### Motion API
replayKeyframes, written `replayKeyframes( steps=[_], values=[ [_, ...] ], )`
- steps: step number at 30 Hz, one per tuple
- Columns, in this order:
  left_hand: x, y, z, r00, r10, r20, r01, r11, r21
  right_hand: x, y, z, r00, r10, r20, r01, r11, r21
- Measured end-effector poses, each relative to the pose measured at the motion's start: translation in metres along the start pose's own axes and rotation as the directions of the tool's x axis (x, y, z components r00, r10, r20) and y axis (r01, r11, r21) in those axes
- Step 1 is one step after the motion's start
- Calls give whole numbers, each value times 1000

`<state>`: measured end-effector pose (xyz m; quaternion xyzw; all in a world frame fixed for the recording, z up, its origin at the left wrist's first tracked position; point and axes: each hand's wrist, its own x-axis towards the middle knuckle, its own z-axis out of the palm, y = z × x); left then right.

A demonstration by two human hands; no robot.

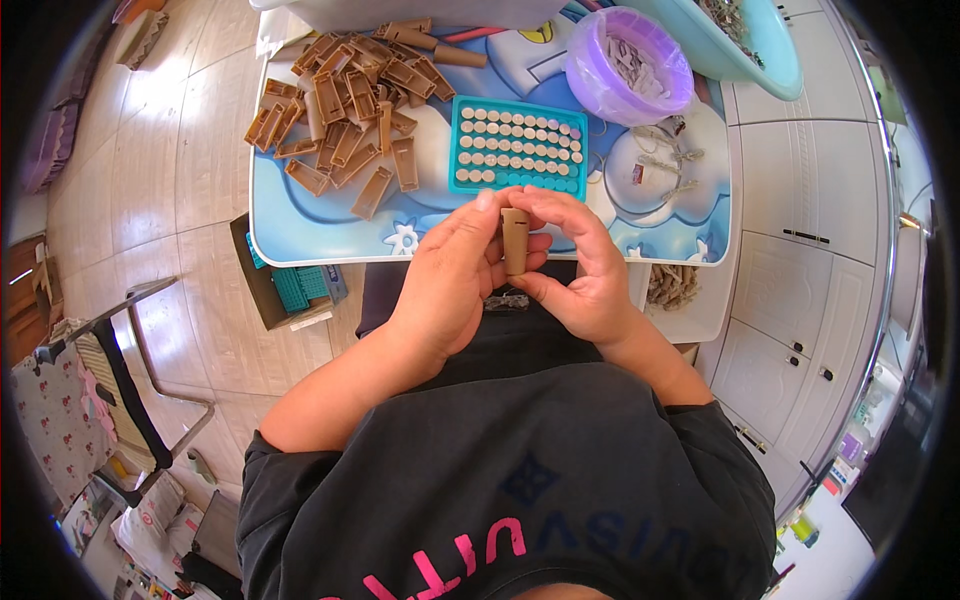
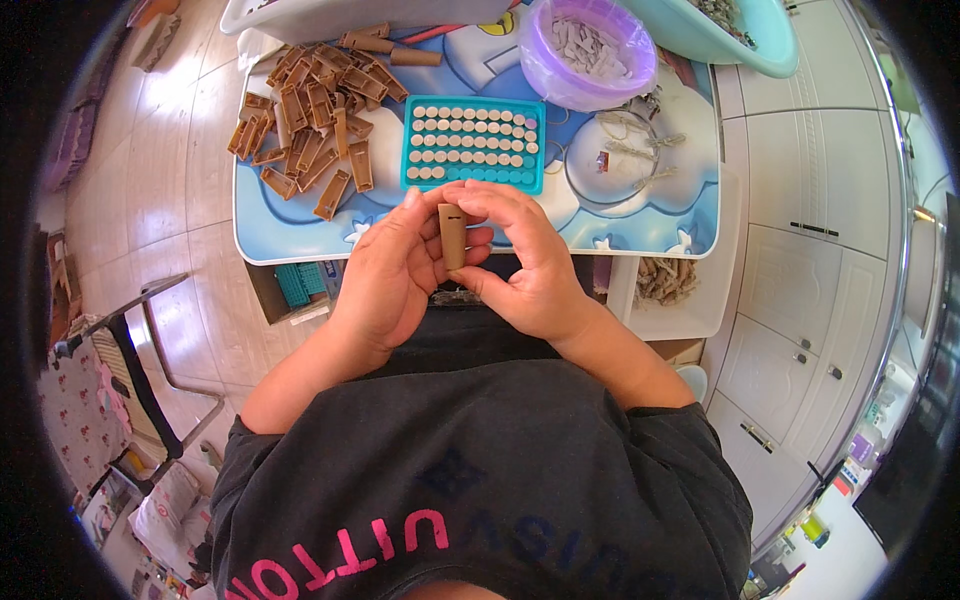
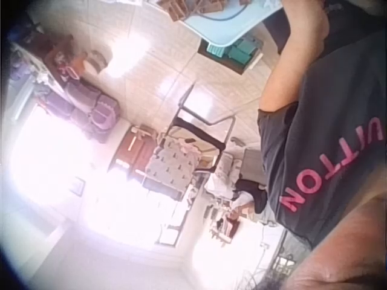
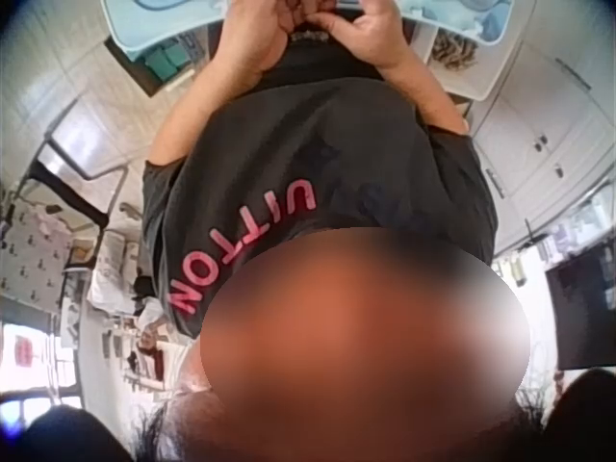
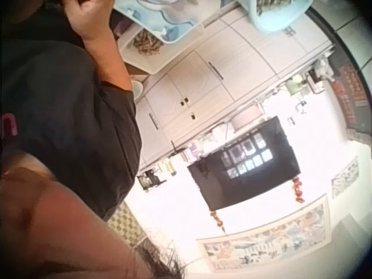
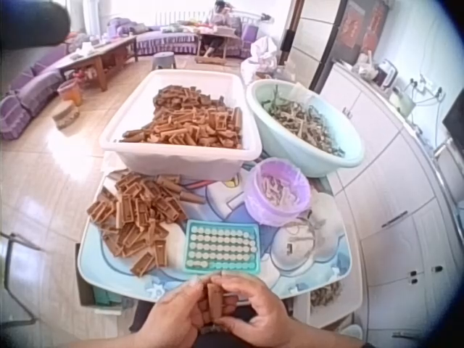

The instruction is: The person assembles small plastic casings, metal pins, and plastic components into sub-assemblies by hand.

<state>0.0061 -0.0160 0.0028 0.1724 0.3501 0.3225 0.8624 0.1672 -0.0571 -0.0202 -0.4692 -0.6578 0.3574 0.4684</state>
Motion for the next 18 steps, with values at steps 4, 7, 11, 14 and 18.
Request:
replayKeyframes(
  steps=[4,7,11,14,18],
  values=[
    [-1,-3,0,1000,11,-18,-10,997,72,1,0,0,1000,7,28,-7,1000,15],
    [-1,-4,-1,999,48,6,-48,993,106,-1,0,0,1000,18,14,-19,1000,21],
    [0,-4,0,996,87,30,-91,981,174,0,-6,-3,1000,3,-24,-2,1000,6],
    [1,-11,-8,972,210,104,-233,905,355,3,-12,-7,992,116,-46,-112,989,92],
    [-3,-8,-6,899,323,296,-431,534,727,10,-12,-13,994,103,-36,-102,995,22]
  ],
)
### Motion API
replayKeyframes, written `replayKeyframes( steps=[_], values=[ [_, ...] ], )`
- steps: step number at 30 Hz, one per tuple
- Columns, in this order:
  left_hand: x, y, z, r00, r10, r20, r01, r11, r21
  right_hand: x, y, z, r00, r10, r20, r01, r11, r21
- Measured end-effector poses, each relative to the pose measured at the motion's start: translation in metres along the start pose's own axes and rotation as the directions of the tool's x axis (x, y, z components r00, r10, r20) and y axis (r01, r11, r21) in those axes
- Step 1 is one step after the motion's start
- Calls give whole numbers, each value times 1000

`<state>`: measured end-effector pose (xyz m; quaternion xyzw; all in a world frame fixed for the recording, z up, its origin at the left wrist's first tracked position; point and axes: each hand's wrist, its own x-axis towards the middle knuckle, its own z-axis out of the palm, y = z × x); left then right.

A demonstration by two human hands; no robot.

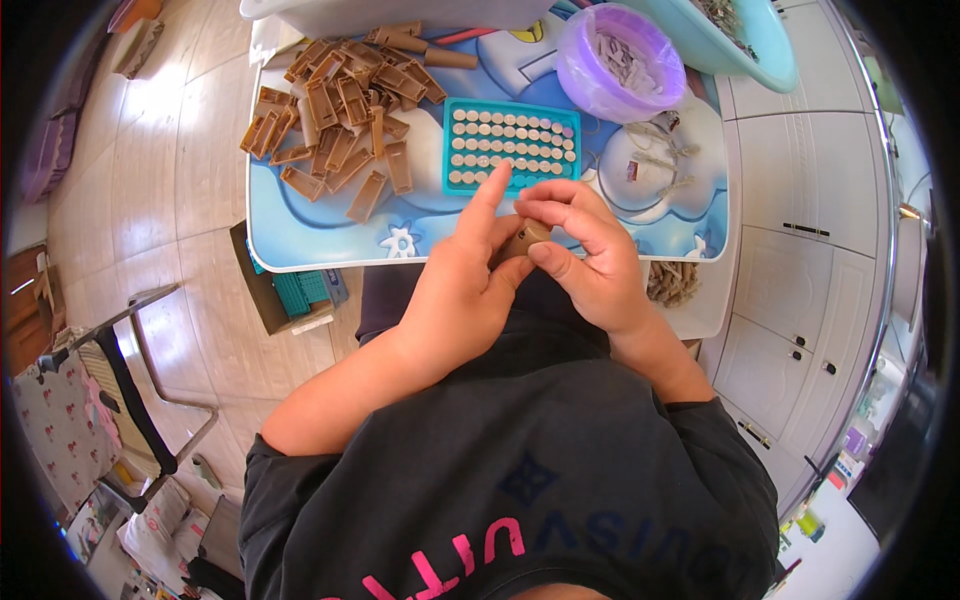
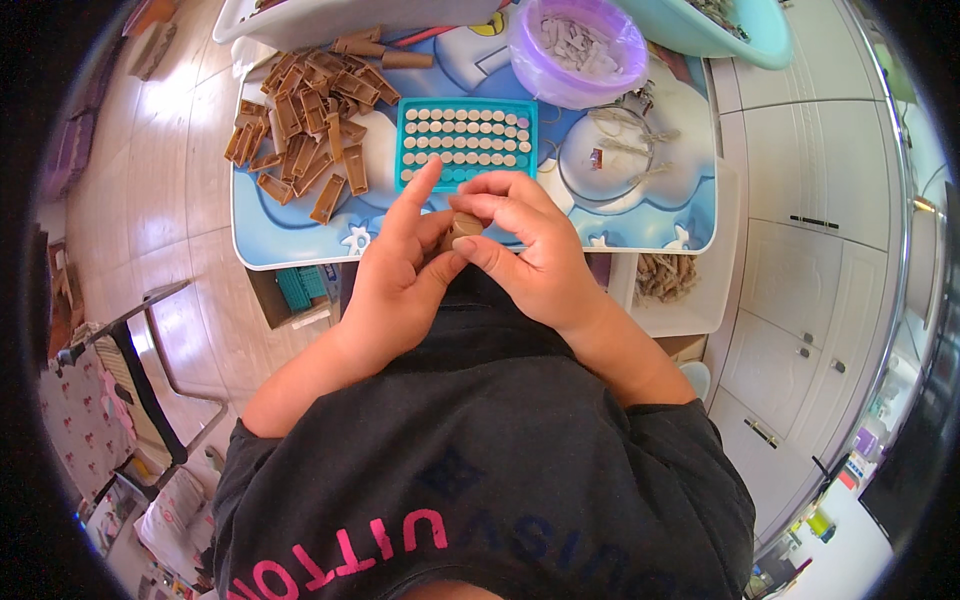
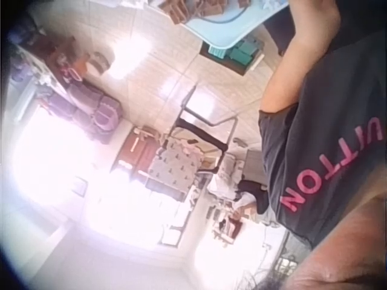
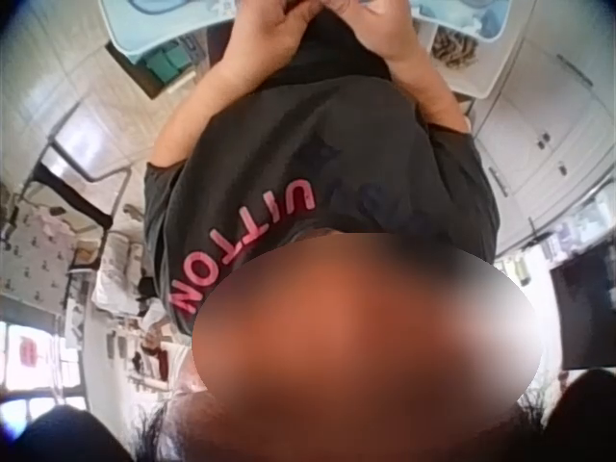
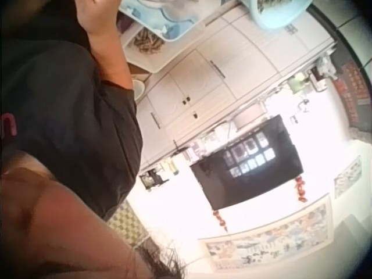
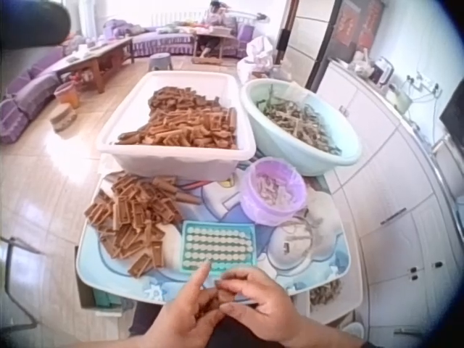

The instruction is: The person assembles small plastic casings, metal pins, and plastic components into sub-assemblies by hand.

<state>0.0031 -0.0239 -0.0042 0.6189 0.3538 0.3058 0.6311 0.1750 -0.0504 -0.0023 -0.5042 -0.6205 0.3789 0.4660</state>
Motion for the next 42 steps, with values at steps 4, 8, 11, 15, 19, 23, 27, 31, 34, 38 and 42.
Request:
replayKeyframes(
  steps=[4,8,11,15,19,23,27,31,34,38,42],
  values=[
    [0,6,1,999,46,-25,-43,995,89,-4,7,-2,1000,30,4,-30,997,73],
    [2,3,0,995,-56,-76,53,998,-44,-8,1,4,973,223,-55,-155,817,556],
    [-2,3,1,994,-21,-110,20,1000,-14,-9,1,7,984,169,-48,-113,815,568],
    [0,0,-1,958,260,-124,-224,942,251,-10,4,13,990,99,-96,-31,839,543],
    [1,5,-2,987,126,-102,-105,977,186,-8,2,13,955,275,-109,-161,793,587],
    [11,4,-6,889,-384,249,455,693,-559,-4,6,6,922,380,-79,-283,797,533],
    [15,4,-7,817,-418,397,564,438,-700,1,0,2,906,422,-25,-339,761,554],
    [17,-9,-9,803,-380,460,582,328,-744,7,-3,-13,953,297,67,-304,921,242],
    [16,-13,-12,798,-364,481,594,333,-733,26,0,-37,988,154,28,-155,988,14],
    [17,-10,-11,789,-418,450,595,340,-728,74,-13,-78,977,-70,-202,-34,882,-469],
    [19,-9,-11,808,-408,424,567,347,-747,113,0,-100,989,-134,-59,23,545,-838]
  ],
)
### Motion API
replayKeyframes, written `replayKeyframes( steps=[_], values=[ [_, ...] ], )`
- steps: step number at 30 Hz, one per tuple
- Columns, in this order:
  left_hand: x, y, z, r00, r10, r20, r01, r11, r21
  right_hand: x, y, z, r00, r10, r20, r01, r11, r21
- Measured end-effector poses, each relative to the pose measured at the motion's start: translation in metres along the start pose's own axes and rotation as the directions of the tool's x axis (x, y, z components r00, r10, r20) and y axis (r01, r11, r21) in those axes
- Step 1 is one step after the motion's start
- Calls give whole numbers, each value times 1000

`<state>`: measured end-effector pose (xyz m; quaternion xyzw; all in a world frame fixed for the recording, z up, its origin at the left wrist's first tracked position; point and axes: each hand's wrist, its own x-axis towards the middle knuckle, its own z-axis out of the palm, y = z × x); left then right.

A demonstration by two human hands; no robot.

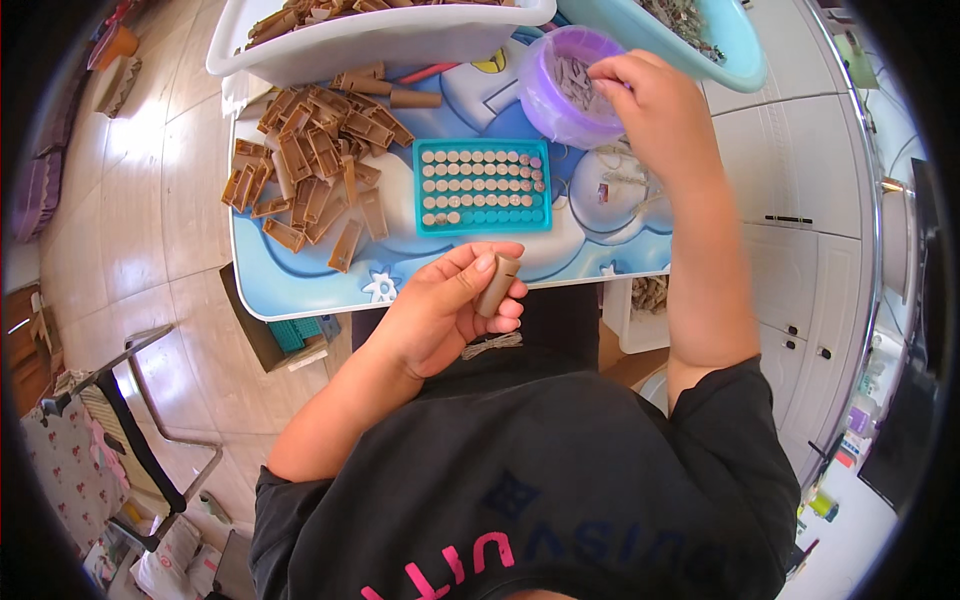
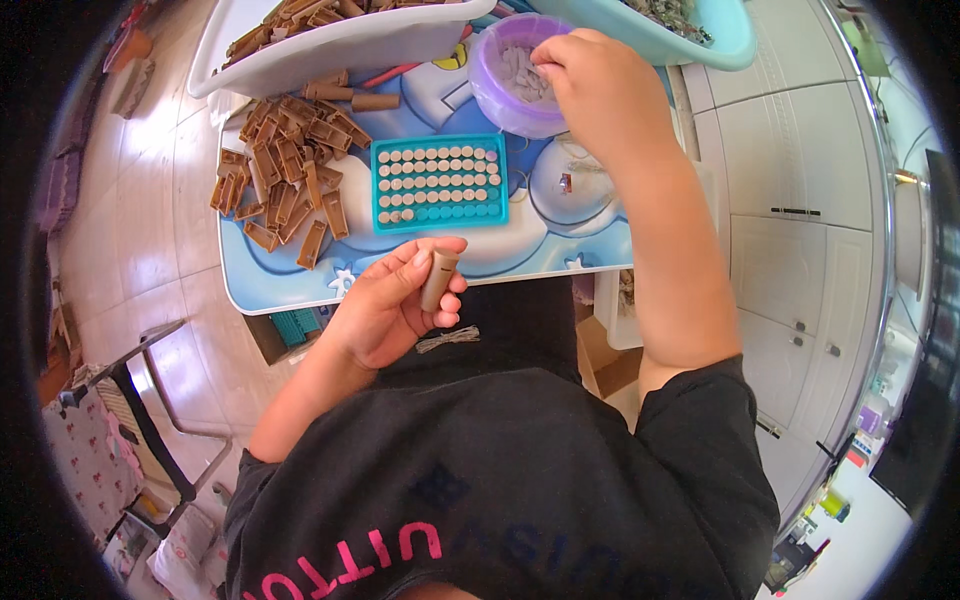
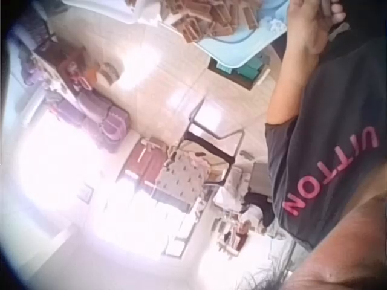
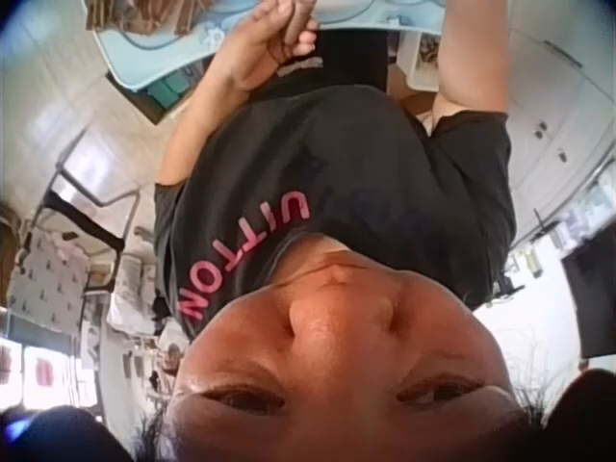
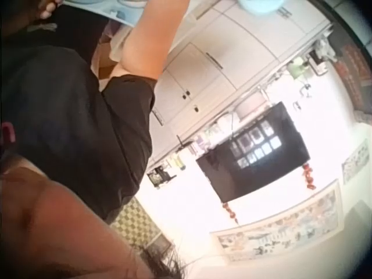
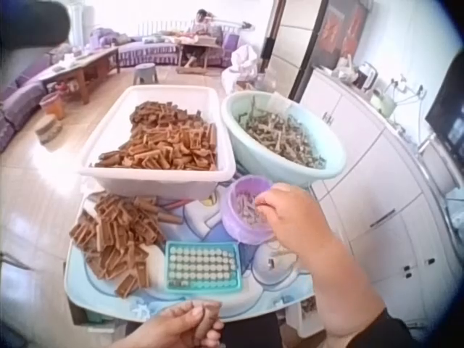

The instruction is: The person assembles small plastic casings, metal pins, and plastic components into sub-assemblies by hand.

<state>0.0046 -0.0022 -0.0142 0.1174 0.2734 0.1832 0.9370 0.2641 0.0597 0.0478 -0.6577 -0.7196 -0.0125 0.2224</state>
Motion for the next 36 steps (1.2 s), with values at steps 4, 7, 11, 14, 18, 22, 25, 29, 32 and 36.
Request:
replayKeyframes(
  steps=[4,7,11,14,18,22,25,29,32,36],
  values=[
    [-1,1,3,1000,7,-3,-7,1000,-7,27,10,17,985,-6,172,55,957,-285],
    [0,1,1,998,53,30,-52,998,-41,42,2,23,898,160,409,83,853,-515],
    [1,3,0,996,90,-15,-91,993,-70,47,6,32,896,178,407,65,853,-517],
    [-1,5,0,991,108,-79,-118,984,-132,42,10,27,952,91,293,47,901,-432],
    [-1,5,-1,990,126,-69,-138,970,-199,35,7,11,982,139,126,-107,966,-236],
    [0,3,0,988,129,-86,-144,968,-206,16,-11,-3,948,318,-12,-315,944,99],
    [1,-1,-2,984,159,-84,-173,963,-208,-10,-18,-2,939,333,-90,-238,815,529],
    [0,-3,-2,973,205,-105,-223,956,-193,-59,-67,4,950,290,116,-223,370,902],
    [1,-1,2,972,227,-53,-232,965,-120,-91,-80,25,964,215,156,-223,340,913],
    [-1,0,6,971,240,-11,-239,964,-118,-108,-88,43,976,214,52,-138,411,901]
  ],
)
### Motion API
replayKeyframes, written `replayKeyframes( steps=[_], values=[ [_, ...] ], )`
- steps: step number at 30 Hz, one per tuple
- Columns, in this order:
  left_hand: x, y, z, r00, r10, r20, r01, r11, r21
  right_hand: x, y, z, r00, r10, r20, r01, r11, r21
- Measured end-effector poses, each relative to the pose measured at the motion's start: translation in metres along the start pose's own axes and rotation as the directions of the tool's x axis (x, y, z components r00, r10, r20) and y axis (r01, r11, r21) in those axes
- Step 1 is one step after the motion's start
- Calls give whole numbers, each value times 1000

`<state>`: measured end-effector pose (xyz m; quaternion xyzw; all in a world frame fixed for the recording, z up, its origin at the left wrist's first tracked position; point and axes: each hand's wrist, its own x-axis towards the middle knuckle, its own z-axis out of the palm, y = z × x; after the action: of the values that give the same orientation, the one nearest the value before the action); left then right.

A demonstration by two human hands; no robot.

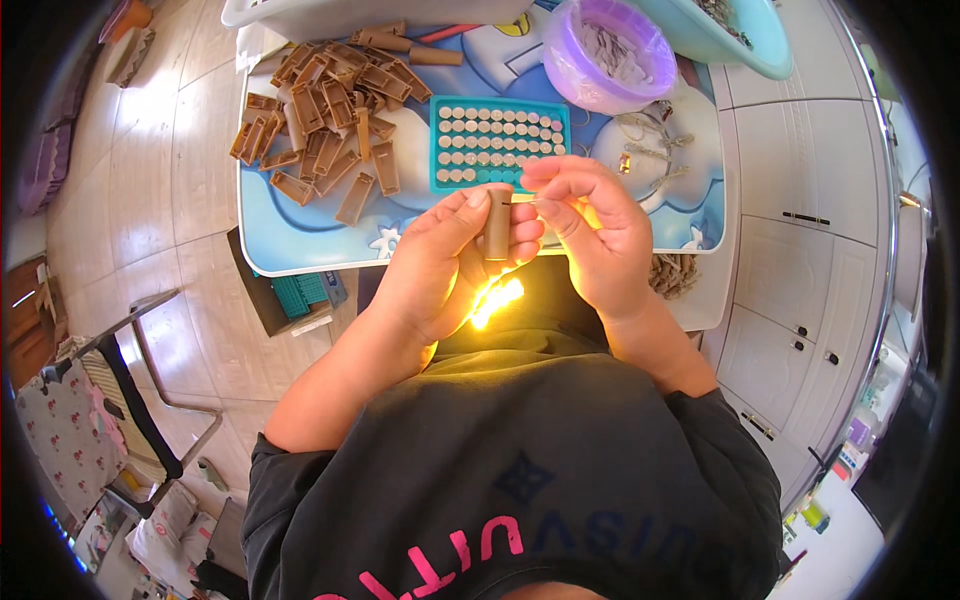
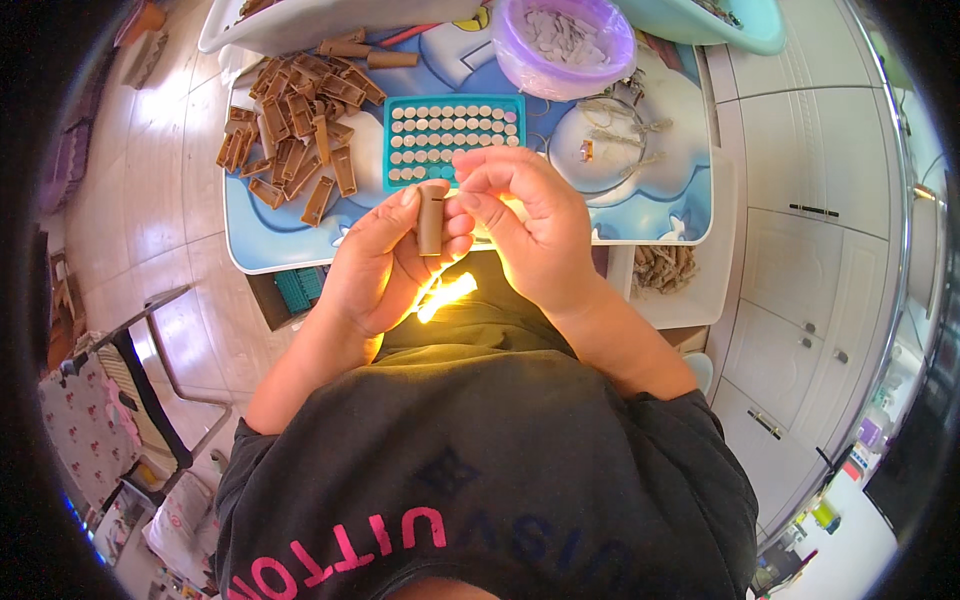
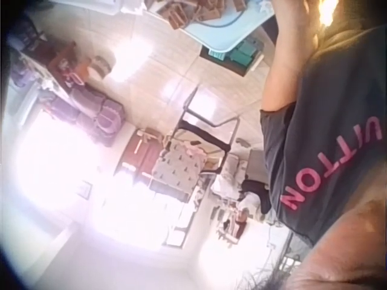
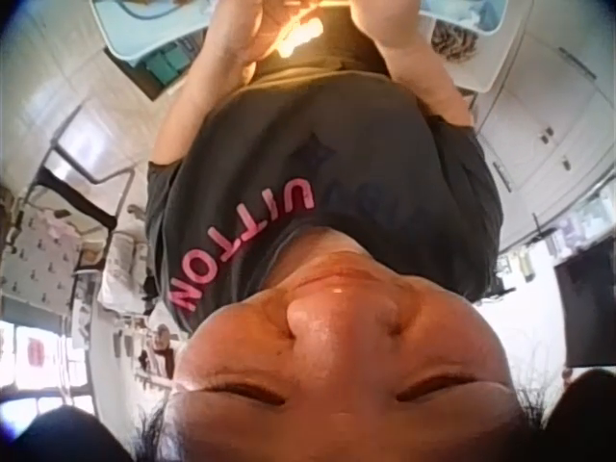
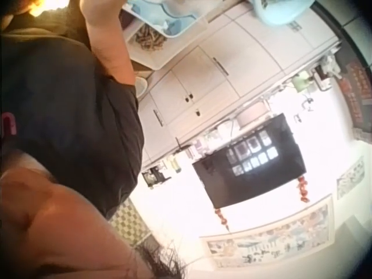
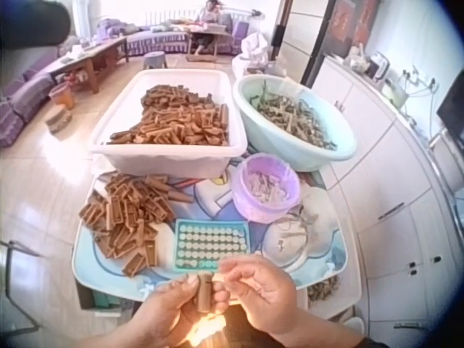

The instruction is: The person assembles small plastic casings, metal pins, and plastic components into sub-assemblies by hand.

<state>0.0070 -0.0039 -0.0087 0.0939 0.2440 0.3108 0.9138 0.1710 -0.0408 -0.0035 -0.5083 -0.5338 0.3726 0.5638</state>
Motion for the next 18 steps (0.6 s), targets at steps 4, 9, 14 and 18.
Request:
replayKeyframes(
  steps=[4,9,14,18],
  values=[
    [-1,-2,2,1000,-7,-18,7,1000,-2,0,-1,0,998,-56,22,58,993,-103],
    [-1,-3,0,1000,-13,-8,13,1000,17,-1,0,1,997,-77,18,78,990,-113],
    [-3,-3,7,997,21,-77,-16,998,63,0,-1,3,996,-83,33,87,983,-161],
    [-5,-2,5,999,12,-48,-8,996,91,1,-1,1,991,-119,57,130,960,-248]
  ],
)
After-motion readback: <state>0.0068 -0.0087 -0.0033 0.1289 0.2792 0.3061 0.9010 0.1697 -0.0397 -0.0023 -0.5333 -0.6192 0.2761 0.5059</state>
